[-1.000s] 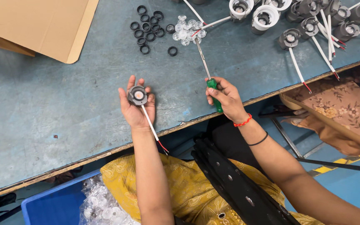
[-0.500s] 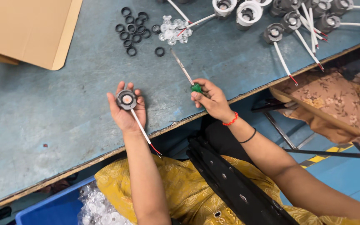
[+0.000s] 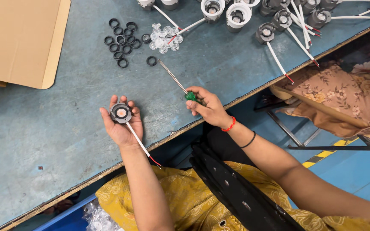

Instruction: The person assembles small electrical components on a workbench. They use a screwdriver to tighten parts, attach black rings and clear plastic covers, and wipe the components with a cloth.

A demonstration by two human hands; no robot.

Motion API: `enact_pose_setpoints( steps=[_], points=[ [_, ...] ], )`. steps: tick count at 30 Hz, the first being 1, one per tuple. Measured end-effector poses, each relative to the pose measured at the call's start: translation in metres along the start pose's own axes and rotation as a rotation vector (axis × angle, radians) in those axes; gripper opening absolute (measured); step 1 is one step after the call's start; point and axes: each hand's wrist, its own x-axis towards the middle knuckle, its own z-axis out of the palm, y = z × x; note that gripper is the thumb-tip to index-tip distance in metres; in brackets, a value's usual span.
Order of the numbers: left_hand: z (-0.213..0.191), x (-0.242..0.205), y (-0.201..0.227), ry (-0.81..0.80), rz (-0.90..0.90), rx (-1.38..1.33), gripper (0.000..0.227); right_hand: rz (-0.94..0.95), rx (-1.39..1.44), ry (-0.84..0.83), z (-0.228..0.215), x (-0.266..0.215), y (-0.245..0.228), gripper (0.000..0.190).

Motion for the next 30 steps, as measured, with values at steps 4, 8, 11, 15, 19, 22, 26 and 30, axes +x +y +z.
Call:
enact_pose_setpoints(
  steps=[4, 8, 11, 15, 19, 22, 26, 30],
  points=[
    [-0.0019, 0.0003, -0.0003, 0.009, 0.001, 0.002, 0.051, -0.022, -0.021, -0.01, -0.0003, -0.0005, -0.0005, 0.042],
    [-0.0039, 0.0015, 0.0002, 0.025, 0.002, 0.004, 0.051, -0.01, -0.01, -0.013, -0.0001, -0.0005, -0.0002, 0.042],
    [-0.0043, 0.0012, 0.0006, 0.008, -0.002, 0.017, 0.051, -0.008, 0.022, -0.016, 0.0005, -0.0013, 0.0, 0.042],
    [-0.0043, 0.0007, 0.0016, -0.003, 0.001, 0.024, 0.051, -0.019, 0.005, -0.026, 0.0015, -0.0008, -0.001, 0.04],
    [-0.0021, 0.0002, 0.0003, 0.005, 0.006, 0.031, 0.051, -0.029, -0.025, -0.028, 0.0005, -0.0008, -0.0031, 0.04],
    [0.0006, -0.0024, 0.0008, 0.005, 0.013, 0.034, 0.051, -0.042, -0.041, -0.037, 0.0019, -0.0001, -0.0029, 0.04],
    [0.0033, -0.0014, -0.0004, 0.023, 0.012, 0.039, 0.05, -0.051, -0.059, -0.041, 0.0003, -0.0009, -0.0041, 0.041],
    [-0.006, 0.0002, -0.0004, 0.03, 0.015, 0.037, 0.051, -0.062, -0.086, -0.025, 0.0028, -0.0016, -0.0058, 0.04]
  ],
)
